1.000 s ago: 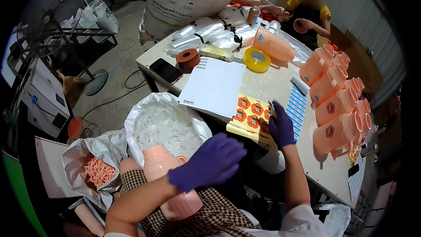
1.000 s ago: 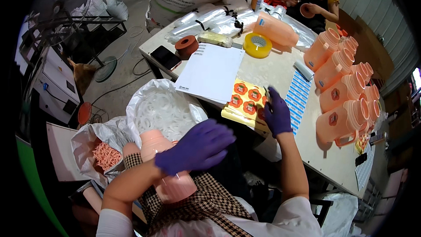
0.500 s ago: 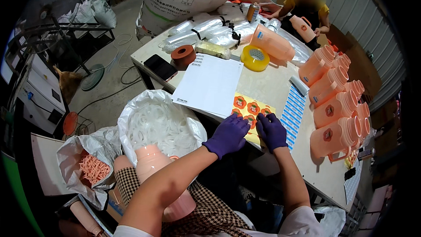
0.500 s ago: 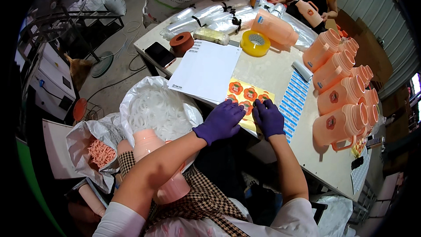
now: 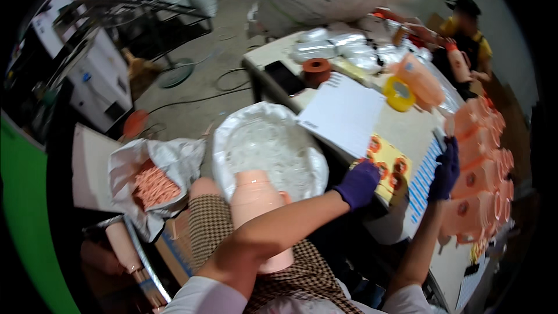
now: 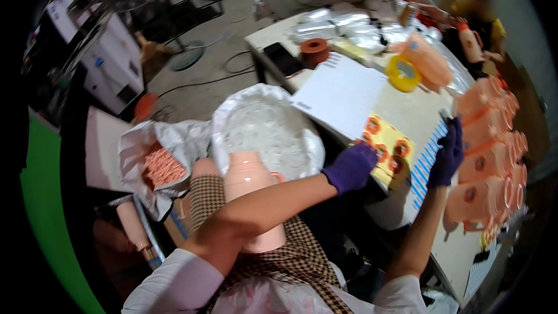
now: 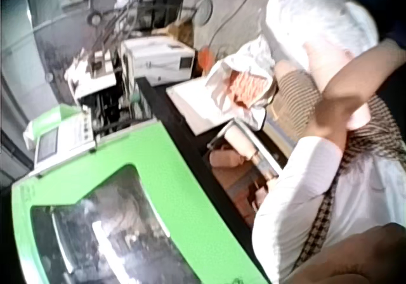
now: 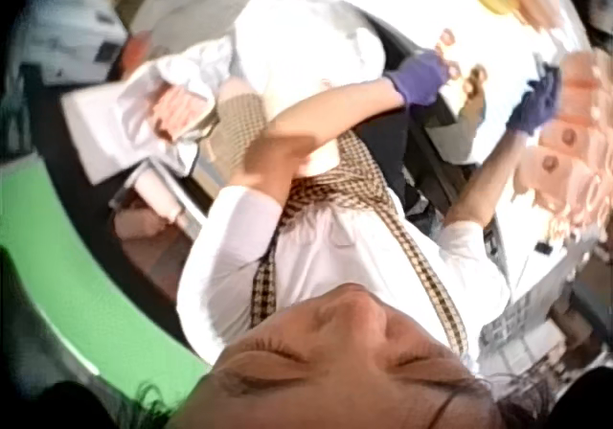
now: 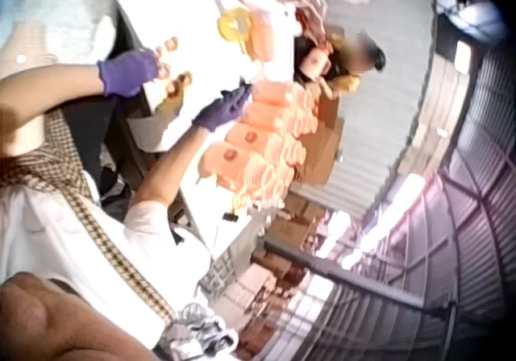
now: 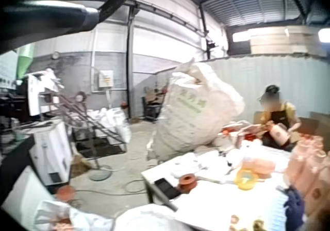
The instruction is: The person applies adhesive labels and marker annotations to plastic jugs, while periodically retrieving and cleaning components from a manufacturing machine.
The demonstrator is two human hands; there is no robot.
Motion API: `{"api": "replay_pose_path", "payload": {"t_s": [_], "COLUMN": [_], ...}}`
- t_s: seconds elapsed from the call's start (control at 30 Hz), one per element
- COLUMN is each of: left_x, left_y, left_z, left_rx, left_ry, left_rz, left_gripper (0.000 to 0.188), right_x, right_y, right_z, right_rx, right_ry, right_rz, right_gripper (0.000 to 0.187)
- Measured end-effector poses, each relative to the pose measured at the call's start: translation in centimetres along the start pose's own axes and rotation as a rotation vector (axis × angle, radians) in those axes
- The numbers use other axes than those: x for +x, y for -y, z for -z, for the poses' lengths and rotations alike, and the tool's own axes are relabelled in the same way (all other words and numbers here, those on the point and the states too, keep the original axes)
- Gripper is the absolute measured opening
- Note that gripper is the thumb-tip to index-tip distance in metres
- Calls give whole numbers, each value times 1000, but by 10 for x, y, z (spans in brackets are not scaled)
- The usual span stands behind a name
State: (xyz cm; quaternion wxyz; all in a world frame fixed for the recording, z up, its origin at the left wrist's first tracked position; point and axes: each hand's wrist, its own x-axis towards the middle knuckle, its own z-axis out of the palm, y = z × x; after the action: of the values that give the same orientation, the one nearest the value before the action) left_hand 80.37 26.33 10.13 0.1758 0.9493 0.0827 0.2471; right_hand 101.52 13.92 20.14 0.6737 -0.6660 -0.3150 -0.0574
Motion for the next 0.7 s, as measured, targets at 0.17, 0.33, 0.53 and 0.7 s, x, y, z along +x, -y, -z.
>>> {"api": "replay_pose_path", "payload": {"t_s": [0.17, 0.33, 0.53, 0.7], "left_x": [-100, -203, -279, -291], "left_y": [-78, -76, -62, -59], "left_z": [115, 204, 246, 244], "left_rx": [-123, -498, -422, -249], "left_ry": [108, 350, 8, -3], "left_rz": [-250, -152, 198, 231], "left_gripper": [23, 25, 24, 32], "right_x": [-154, -236, -266, -277], "right_y": [88, 105, 77, 82], "right_z": [-63, -98, -113, -116], "right_rx": [-252, -63, -35, -36], "right_ry": [459, 847, 810, 804], "right_rz": [277, 563, 672, 660], "right_gripper": [41, 40, 38, 36]}}
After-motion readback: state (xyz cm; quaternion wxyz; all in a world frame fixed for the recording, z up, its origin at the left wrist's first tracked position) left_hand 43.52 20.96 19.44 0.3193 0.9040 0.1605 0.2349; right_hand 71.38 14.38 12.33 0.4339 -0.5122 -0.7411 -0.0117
